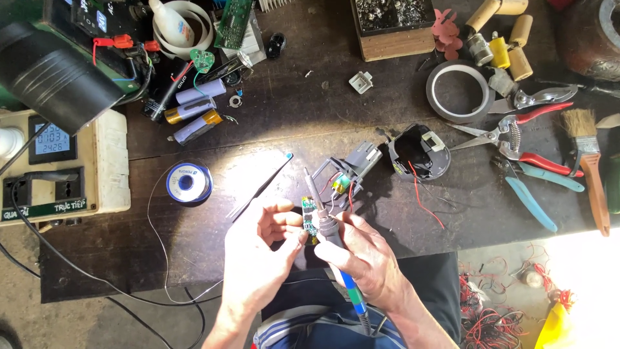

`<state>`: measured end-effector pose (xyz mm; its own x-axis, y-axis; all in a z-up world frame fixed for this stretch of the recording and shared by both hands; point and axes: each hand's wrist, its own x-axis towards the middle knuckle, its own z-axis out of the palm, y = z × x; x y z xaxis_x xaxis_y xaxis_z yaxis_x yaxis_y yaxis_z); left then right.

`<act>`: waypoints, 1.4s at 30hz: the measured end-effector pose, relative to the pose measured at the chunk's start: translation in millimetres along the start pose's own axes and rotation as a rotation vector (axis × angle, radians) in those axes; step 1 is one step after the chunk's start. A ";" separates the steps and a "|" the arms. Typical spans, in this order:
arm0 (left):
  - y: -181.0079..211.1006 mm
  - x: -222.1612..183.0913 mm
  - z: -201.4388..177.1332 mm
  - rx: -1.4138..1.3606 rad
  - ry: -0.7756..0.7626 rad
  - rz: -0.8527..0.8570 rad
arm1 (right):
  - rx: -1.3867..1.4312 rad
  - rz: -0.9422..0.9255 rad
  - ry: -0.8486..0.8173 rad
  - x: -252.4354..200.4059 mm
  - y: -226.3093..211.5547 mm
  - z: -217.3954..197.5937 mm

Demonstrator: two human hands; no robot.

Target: Soldering wires to a battery management system circuit board on a repair workbench.

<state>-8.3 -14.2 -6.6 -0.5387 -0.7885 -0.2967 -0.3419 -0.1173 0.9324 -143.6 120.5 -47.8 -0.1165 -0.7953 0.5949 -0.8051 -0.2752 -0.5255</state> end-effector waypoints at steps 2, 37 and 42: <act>3.3 4.4 -2.4 -0.144 -0.016 -0.119 | -0.014 0.003 -0.022 -1.0 0.1 0.5; 20.8 12.5 -2.8 0.014 -0.023 -0.105 | 0.029 0.019 0.067 8.4 0.1 -0.7; 12.9 20.6 -5.4 -0.160 -0.110 -0.134 | 0.025 0.052 0.055 4.9 1.3 0.8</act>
<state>-19.6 -35.2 0.4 -0.5802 -0.6903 -0.4322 -0.2936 -0.3176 0.9016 -144.8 115.8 -46.0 -0.1896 -0.7782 0.5986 -0.7823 -0.2487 -0.5711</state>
